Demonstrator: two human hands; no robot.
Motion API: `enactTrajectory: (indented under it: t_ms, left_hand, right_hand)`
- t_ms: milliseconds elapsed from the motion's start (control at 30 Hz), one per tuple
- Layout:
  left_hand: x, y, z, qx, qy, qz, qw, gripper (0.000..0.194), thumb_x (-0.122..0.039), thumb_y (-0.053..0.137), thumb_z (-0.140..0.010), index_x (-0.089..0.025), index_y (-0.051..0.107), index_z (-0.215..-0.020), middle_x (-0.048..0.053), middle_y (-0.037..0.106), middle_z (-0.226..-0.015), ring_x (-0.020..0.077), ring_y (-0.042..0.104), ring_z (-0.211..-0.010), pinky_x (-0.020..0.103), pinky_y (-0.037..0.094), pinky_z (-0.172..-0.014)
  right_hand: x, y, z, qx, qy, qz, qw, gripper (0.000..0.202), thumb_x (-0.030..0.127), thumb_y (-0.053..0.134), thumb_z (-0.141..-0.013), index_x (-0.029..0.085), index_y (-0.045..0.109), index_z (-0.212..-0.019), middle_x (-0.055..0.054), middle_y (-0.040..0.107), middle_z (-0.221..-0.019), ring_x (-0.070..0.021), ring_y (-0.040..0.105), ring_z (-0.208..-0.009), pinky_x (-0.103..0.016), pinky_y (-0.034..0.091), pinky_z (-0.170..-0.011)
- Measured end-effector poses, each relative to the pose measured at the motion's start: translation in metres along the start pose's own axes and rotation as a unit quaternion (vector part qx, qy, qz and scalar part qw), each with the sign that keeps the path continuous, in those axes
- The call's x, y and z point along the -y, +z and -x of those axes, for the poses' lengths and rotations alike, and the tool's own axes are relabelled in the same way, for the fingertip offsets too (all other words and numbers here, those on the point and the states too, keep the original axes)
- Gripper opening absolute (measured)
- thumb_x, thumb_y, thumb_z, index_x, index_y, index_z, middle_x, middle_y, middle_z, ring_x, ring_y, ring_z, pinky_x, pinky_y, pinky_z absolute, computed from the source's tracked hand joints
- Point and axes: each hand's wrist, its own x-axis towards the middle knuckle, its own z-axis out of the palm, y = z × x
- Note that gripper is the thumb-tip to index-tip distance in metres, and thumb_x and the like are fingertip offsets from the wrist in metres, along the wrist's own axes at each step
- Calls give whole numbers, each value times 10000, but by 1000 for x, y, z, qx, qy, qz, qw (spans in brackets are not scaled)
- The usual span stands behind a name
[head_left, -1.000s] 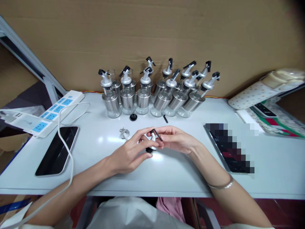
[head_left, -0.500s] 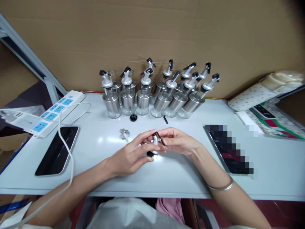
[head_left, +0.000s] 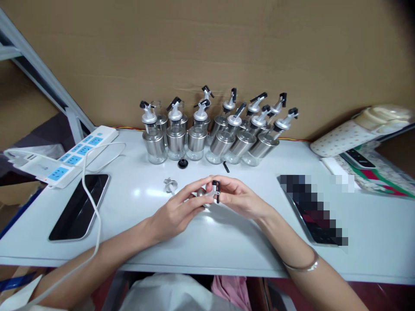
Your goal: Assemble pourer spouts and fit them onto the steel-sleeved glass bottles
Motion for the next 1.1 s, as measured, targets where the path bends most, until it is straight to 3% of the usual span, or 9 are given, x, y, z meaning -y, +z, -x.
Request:
enactTrajectory:
  t_ms: [167,367,567,733,867,900,933,1000,1100]
  left_hand:
    - [8,6,4,-65,-51,-35,996,305,-81,466,-943,-233,547,-1195,83,552,-1125,166,596,-1080,301,563,-879]
    - [11,9,8,-54,-91,-31,994,369,-174,487,-939,-231,402,-1294,112,498,-1195,219,537,-1129,414,524,-929]
    - [6,8,10,23,-68,-35,997,315,-149,429,-940,-201,415,-1251,118,490,-1197,212,537,-1145,391,495,-962]
    - [-1,9,8,84,-49,-26,995,215,-145,420,-939,-159,505,-1135,112,561,-1095,188,591,-1033,321,510,-910]
    - [-3,13,8,131,-13,-34,991,206,-140,391,-940,-139,590,-994,102,645,-952,177,625,-856,276,524,-787]
    - [-3,14,8,143,0,-41,989,222,-136,383,-937,-139,601,-974,95,660,-917,177,629,-822,273,520,-763]
    - [-2,15,9,156,11,-50,986,234,-131,376,-934,-141,608,-962,88,672,-886,177,633,-794,273,513,-745]
    - [-1,17,10,186,25,-68,980,243,-124,372,-926,-145,611,-959,75,688,-848,177,642,-762,277,499,-735]
    - [1,18,11,228,30,-93,969,231,-124,380,-917,-146,603,-972,71,702,-842,176,653,-740,287,484,-729]
  right_hand:
    - [-4,6,-4,-71,-58,102,991,244,431,680,-824,217,657,-939,-31,566,-998,-159,529,-938,-279,420,-871]
    - [3,8,-6,-122,-83,75,986,303,504,620,-844,215,586,-929,-64,641,-989,-194,578,-931,-367,438,-909]
    - [23,16,-16,-169,-114,-1,979,348,518,624,-791,189,567,-694,-27,521,-769,-152,506,-697,-288,496,-602]
    - [34,27,-31,-232,-138,127,954,482,472,514,-774,212,312,-422,-32,468,-557,-100,335,-482,-238,263,-408]
    - [60,37,-55,-254,-168,196,932,451,387,530,-746,216,304,-395,1,416,-452,-81,269,-438,-246,203,-430]
    - [70,39,-65,-265,-182,226,919,453,389,533,-767,209,339,-399,13,398,-433,-83,280,-436,-249,224,-446]
    - [82,41,-76,-281,-205,323,880,453,387,528,-802,197,390,-415,18,401,-433,-92,330,-455,-253,275,-486]
    - [108,43,-104,-323,-243,502,764,326,341,624,-779,174,513,-522,12,501,-511,-114,436,-540,-260,354,-589]
    - [141,39,-149,-316,-138,693,633,156,273,610,-837,144,694,-865,-91,706,-855,-200,616,-798,-296,433,-736]
